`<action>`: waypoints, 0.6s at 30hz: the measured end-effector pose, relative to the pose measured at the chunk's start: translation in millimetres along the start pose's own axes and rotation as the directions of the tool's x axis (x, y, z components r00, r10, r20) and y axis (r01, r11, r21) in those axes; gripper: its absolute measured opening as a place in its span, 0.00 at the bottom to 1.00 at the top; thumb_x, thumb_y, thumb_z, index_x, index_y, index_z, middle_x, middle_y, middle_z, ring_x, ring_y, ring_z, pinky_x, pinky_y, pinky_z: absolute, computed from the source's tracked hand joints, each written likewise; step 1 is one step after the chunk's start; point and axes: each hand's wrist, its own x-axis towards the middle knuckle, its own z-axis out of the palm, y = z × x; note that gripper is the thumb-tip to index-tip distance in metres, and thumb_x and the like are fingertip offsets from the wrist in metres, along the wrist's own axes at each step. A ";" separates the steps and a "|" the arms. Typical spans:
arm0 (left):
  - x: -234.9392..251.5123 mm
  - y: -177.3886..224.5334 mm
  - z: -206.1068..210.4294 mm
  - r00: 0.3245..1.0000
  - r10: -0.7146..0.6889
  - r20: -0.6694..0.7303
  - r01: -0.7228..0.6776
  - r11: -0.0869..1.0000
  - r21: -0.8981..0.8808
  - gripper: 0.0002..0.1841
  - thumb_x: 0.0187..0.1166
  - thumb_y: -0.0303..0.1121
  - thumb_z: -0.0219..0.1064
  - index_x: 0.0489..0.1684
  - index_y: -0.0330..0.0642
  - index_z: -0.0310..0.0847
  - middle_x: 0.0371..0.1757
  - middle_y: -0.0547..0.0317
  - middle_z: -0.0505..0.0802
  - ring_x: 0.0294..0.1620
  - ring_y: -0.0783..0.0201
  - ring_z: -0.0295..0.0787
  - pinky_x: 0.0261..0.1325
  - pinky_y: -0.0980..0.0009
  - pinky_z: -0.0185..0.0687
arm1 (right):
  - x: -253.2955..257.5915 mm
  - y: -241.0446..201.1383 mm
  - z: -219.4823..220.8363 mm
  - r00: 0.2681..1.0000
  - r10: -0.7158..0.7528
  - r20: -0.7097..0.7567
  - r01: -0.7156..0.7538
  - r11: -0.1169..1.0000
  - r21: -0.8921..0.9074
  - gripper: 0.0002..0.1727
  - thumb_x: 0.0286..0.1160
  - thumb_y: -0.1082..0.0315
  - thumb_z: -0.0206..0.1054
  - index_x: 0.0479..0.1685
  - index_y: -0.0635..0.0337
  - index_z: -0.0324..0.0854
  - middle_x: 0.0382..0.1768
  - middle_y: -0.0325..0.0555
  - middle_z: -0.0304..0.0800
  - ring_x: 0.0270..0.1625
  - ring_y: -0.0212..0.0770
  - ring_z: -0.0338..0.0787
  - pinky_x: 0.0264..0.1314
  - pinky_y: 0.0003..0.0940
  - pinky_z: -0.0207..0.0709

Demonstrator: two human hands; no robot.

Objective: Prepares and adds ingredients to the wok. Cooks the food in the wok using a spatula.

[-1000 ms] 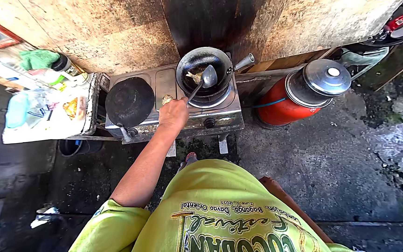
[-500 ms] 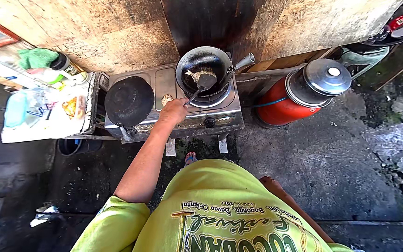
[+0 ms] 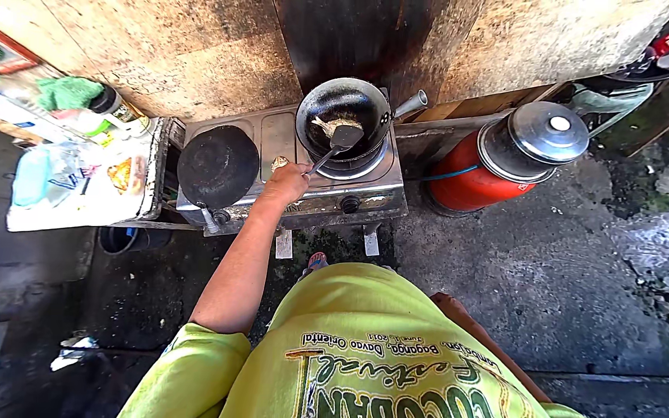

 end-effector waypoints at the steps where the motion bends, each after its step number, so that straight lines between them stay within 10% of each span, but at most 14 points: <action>1: 0.0 0.2 -0.2 1.000 0.002 -0.003 -0.002 1.000 0.012 0.22 0.94 0.37 0.52 0.83 0.55 0.76 0.72 0.44 0.87 0.69 0.44 0.86 0.72 0.40 0.75 | -0.4 -0.1 -0.5 1.000 -0.004 0.001 0.004 1.000 0.005 0.25 0.93 0.52 0.54 0.72 0.62 0.82 0.71 0.65 0.85 0.79 0.62 0.81 0.83 0.62 0.67; 18: -0.7 -1.4 3.6 1.000 0.010 -0.004 -0.010 1.000 -0.004 0.22 0.94 0.37 0.52 0.84 0.53 0.76 0.72 0.43 0.88 0.68 0.43 0.87 0.71 0.41 0.76 | 3.3 1.6 -2.0 1.000 -0.010 -0.007 0.010 1.000 0.018 0.26 0.92 0.51 0.55 0.72 0.62 0.82 0.71 0.64 0.86 0.79 0.61 0.81 0.83 0.61 0.68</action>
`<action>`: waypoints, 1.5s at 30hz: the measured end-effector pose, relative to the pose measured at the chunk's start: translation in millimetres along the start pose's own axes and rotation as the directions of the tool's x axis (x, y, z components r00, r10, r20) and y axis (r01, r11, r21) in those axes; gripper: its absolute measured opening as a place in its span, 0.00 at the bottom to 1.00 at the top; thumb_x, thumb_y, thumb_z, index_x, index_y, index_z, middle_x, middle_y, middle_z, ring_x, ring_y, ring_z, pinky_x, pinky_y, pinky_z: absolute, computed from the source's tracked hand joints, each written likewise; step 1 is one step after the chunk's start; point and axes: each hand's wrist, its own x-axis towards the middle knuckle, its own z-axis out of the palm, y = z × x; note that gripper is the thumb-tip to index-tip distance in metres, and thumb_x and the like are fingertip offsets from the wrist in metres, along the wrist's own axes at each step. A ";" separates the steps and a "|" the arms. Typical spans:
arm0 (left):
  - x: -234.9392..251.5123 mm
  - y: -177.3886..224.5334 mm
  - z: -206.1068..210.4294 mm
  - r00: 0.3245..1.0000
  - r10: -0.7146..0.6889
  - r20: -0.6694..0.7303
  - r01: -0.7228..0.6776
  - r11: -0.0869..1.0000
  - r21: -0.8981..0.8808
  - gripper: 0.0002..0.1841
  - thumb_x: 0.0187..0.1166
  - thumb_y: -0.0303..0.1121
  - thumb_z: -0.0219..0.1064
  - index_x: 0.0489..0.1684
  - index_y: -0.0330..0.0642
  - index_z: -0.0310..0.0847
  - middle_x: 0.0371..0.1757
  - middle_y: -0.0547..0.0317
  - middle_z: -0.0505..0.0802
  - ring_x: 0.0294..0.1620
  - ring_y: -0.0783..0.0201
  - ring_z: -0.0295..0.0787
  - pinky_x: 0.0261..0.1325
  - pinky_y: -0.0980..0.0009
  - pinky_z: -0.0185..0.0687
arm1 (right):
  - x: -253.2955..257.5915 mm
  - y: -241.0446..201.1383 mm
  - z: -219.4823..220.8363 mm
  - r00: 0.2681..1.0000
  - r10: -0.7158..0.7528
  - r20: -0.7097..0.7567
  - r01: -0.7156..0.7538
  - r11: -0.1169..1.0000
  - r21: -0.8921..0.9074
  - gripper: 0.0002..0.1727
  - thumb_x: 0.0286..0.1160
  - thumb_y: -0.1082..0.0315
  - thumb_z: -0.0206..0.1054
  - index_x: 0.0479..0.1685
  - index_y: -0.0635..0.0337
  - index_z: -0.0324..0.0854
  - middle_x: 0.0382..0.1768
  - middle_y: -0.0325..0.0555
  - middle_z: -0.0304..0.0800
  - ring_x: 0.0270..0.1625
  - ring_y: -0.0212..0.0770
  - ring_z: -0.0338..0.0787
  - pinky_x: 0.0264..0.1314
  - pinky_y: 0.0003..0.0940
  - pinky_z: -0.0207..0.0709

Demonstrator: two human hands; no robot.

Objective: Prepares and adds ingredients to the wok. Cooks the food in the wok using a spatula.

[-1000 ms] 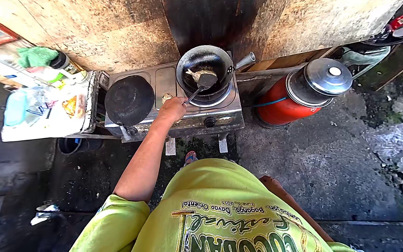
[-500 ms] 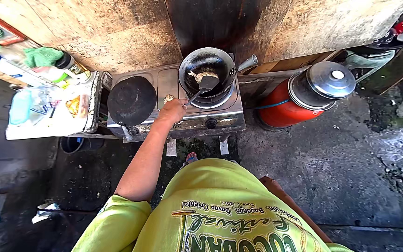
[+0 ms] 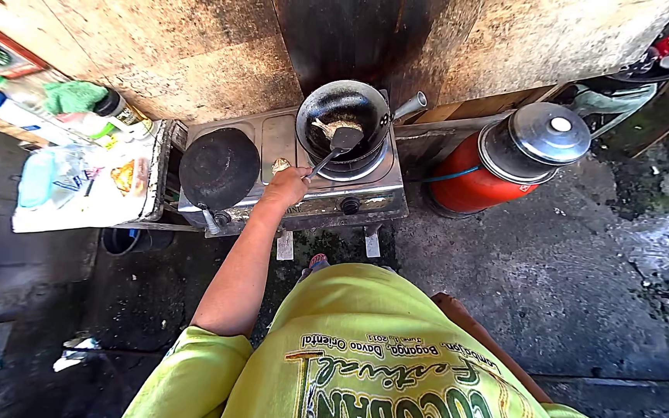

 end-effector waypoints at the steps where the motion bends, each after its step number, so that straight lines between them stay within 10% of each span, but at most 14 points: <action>1: -0.2 0.4 -0.4 1.000 0.000 0.001 0.000 1.000 0.002 0.22 0.95 0.37 0.51 0.84 0.53 0.76 0.72 0.43 0.87 0.69 0.44 0.86 0.72 0.41 0.75 | -0.8 0.6 0.0 1.000 -0.001 -0.001 0.001 1.000 0.003 0.26 0.93 0.51 0.55 0.72 0.62 0.82 0.71 0.65 0.85 0.79 0.61 0.81 0.83 0.61 0.67; 34: -3.4 -0.3 5.0 1.000 0.011 -0.005 -0.011 0.999 0.044 0.22 0.94 0.37 0.52 0.84 0.52 0.75 0.75 0.43 0.86 0.77 0.43 0.81 0.77 0.39 0.71 | -0.7 8.7 7.1 1.000 -0.022 -0.019 0.023 1.000 0.004 0.25 0.92 0.51 0.56 0.70 0.62 0.83 0.71 0.63 0.86 0.79 0.61 0.81 0.83 0.62 0.67; 39: -5.1 -7.0 -3.2 0.999 -0.005 -0.031 0.002 0.994 -0.105 0.21 0.94 0.38 0.54 0.82 0.54 0.77 0.62 0.41 0.91 0.55 0.46 0.90 0.64 0.45 0.79 | -7.9 10.4 5.8 0.999 -0.018 -0.037 0.019 1.000 0.018 0.25 0.92 0.51 0.56 0.69 0.63 0.84 0.70 0.64 0.86 0.79 0.61 0.81 0.83 0.60 0.67; 45: -49.1 5.0 -52.6 0.983 0.002 -0.182 0.037 0.976 0.213 0.19 0.91 0.39 0.59 0.75 0.56 0.84 0.66 0.41 0.91 0.70 0.37 0.85 0.67 0.30 0.75 | -2.3 24.5 12.2 1.000 -0.006 -0.014 0.006 1.000 0.006 0.26 0.93 0.52 0.54 0.70 0.64 0.83 0.71 0.66 0.85 0.80 0.62 0.80 0.84 0.62 0.66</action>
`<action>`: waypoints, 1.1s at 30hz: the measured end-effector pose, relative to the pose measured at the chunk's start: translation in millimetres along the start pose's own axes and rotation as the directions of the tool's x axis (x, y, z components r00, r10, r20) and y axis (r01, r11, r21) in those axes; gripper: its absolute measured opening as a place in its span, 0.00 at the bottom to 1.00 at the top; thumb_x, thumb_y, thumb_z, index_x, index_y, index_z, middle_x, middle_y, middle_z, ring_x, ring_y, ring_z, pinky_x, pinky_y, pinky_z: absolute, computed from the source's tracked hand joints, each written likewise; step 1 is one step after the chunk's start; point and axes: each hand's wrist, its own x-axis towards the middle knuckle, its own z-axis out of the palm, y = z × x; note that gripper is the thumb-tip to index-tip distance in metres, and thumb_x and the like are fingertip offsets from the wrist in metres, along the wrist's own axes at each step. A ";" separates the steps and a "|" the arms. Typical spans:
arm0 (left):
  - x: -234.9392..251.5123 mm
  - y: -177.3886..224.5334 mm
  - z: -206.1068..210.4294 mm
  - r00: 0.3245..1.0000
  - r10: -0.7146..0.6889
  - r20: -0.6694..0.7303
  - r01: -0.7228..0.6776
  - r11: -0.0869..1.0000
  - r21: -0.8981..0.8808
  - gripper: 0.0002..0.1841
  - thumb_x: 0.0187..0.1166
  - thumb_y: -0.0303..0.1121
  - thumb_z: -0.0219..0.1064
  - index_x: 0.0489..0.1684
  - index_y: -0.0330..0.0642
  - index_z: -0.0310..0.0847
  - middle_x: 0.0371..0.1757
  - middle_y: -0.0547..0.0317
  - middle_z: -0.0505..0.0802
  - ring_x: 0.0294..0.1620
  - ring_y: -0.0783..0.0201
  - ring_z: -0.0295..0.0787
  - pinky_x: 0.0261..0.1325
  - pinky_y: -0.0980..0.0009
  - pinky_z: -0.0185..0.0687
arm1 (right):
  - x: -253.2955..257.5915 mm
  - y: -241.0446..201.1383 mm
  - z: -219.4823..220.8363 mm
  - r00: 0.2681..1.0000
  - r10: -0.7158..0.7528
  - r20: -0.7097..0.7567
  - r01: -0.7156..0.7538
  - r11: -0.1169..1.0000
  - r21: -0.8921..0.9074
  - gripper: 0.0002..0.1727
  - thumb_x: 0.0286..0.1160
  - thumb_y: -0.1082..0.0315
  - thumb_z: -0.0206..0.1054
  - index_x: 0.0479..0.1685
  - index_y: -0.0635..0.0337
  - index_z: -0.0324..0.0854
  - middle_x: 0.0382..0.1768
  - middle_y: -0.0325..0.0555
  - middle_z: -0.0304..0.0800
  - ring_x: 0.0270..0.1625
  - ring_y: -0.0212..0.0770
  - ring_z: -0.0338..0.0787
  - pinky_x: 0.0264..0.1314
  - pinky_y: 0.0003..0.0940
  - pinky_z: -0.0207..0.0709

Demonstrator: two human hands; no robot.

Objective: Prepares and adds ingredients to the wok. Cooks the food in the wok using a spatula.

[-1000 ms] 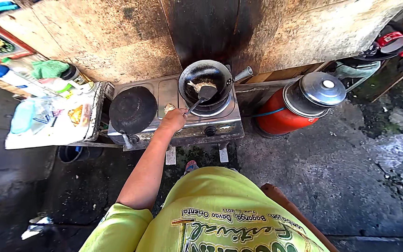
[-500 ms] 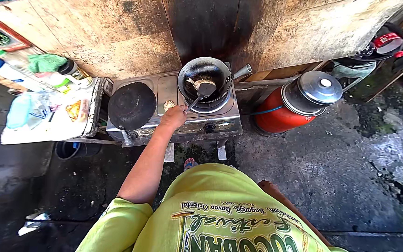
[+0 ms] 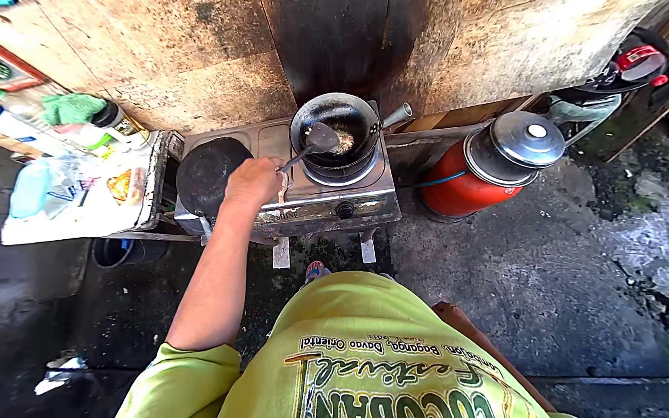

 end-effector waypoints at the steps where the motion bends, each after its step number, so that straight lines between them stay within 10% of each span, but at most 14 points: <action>1: -4.3 1.0 -7.3 1.000 -0.020 -0.019 0.022 0.998 0.058 0.18 0.90 0.40 0.60 0.74 0.56 0.84 0.65 0.40 0.91 0.69 0.36 0.86 0.65 0.30 0.76 | 0.2 0.3 1.1 1.000 0.001 0.002 -0.001 1.000 -0.005 0.26 0.93 0.52 0.54 0.70 0.65 0.83 0.71 0.66 0.85 0.80 0.62 0.80 0.84 0.62 0.66; 25: -14.9 -17.7 9.1 0.988 -0.112 -0.108 0.117 0.992 0.043 0.19 0.89 0.42 0.62 0.75 0.56 0.83 0.58 0.41 0.94 0.62 0.37 0.90 0.61 0.34 0.79 | -4.7 -9.1 5.6 1.000 0.017 0.010 -0.018 1.000 0.024 0.25 0.93 0.51 0.55 0.71 0.62 0.83 0.71 0.63 0.86 0.79 0.60 0.81 0.84 0.60 0.68; 33: -26.7 -35.1 38.8 0.978 -0.131 -0.164 0.092 0.970 -0.224 0.20 0.91 0.42 0.61 0.78 0.51 0.81 0.50 0.40 0.94 0.52 0.39 0.91 0.58 0.34 0.79 | -11.7 -24.8 -10.2 1.000 0.004 0.009 -0.004 1.000 -0.010 0.26 0.94 0.53 0.54 0.72 0.64 0.81 0.72 0.66 0.84 0.80 0.63 0.80 0.83 0.63 0.67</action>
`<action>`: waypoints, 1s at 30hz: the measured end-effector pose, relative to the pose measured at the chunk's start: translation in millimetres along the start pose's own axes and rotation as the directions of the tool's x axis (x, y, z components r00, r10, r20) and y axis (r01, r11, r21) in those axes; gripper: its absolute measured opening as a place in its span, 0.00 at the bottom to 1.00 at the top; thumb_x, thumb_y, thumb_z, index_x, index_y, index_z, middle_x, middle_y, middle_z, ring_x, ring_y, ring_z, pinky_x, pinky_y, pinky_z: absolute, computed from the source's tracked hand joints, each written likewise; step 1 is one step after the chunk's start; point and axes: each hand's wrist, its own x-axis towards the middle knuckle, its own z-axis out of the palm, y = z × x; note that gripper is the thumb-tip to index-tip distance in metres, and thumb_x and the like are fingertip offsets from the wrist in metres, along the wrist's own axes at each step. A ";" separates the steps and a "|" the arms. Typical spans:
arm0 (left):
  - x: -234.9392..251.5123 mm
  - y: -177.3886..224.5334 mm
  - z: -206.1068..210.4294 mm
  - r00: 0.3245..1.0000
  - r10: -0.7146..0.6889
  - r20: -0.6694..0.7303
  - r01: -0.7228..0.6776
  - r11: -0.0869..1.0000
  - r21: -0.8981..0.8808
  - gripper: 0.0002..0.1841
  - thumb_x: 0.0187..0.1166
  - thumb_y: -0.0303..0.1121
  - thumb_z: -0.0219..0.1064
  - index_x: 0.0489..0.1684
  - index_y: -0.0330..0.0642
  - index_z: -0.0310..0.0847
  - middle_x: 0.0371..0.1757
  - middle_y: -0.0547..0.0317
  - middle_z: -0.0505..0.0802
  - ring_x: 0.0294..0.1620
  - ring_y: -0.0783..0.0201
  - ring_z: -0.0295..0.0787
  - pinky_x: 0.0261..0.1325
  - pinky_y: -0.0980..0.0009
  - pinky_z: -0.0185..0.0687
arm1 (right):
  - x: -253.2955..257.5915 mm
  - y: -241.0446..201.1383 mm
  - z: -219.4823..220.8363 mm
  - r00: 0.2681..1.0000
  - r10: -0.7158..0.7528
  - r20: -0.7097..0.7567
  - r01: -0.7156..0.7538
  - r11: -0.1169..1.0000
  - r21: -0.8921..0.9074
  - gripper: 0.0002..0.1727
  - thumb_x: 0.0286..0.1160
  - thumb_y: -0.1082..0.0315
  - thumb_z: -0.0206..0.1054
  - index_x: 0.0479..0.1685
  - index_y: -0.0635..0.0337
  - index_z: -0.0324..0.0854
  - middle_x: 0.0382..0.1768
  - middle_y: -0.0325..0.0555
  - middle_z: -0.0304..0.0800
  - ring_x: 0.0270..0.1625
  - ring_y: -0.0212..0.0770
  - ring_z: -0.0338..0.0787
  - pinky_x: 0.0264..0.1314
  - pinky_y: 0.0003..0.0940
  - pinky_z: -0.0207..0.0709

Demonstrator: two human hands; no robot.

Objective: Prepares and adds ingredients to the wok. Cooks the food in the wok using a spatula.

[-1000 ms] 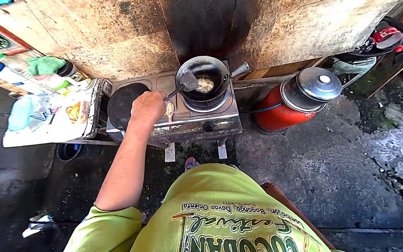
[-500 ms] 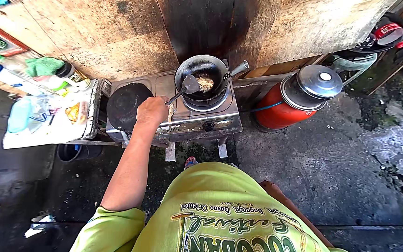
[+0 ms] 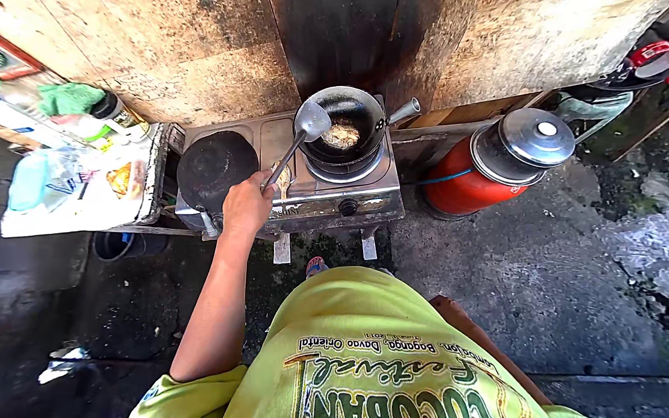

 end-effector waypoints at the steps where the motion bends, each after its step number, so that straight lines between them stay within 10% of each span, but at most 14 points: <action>1: -1.3 -6.4 7.5 1.000 0.004 -0.007 -0.005 0.996 -0.085 0.20 0.91 0.42 0.61 0.78 0.51 0.81 0.46 0.41 0.94 0.46 0.41 0.91 0.54 0.37 0.80 | 1.2 -0.6 -0.7 1.000 -0.005 -0.001 0.005 1.000 -0.003 0.26 0.94 0.52 0.54 0.72 0.64 0.81 0.72 0.65 0.85 0.80 0.62 0.80 0.83 0.62 0.67; 10: -30.3 -24.9 47.6 0.981 -0.130 0.145 0.194 0.620 -0.760 0.19 0.85 0.32 0.69 0.73 0.44 0.82 0.29 0.61 0.85 0.14 0.75 0.66 0.17 0.82 0.60 | 5.6 -2.9 2.3 1.000 -0.006 0.026 0.007 0.999 -0.042 0.26 0.93 0.52 0.54 0.73 0.63 0.81 0.72 0.65 0.85 0.80 0.63 0.80 0.83 0.62 0.67; 19: -40.0 -19.9 42.7 0.957 -0.042 0.286 0.285 0.309 -0.907 0.18 0.87 0.28 0.65 0.73 0.39 0.80 0.28 0.60 0.81 0.11 0.78 0.60 0.11 0.85 0.56 | 24.4 -2.8 -0.4 0.999 -0.022 0.027 0.022 0.999 -0.024 0.25 0.92 0.52 0.55 0.70 0.63 0.83 0.70 0.64 0.86 0.78 0.61 0.82 0.82 0.62 0.69; 30: -40.5 -20.9 39.6 0.948 -0.026 0.318 0.307 0.337 -0.890 0.18 0.87 0.28 0.64 0.73 0.39 0.79 0.26 0.61 0.80 0.10 0.78 0.59 0.11 0.85 0.54 | 31.5 -15.7 -0.4 0.999 -0.038 0.020 0.039 0.998 -0.055 0.26 0.93 0.51 0.54 0.71 0.62 0.83 0.70 0.64 0.86 0.79 0.61 0.81 0.83 0.63 0.67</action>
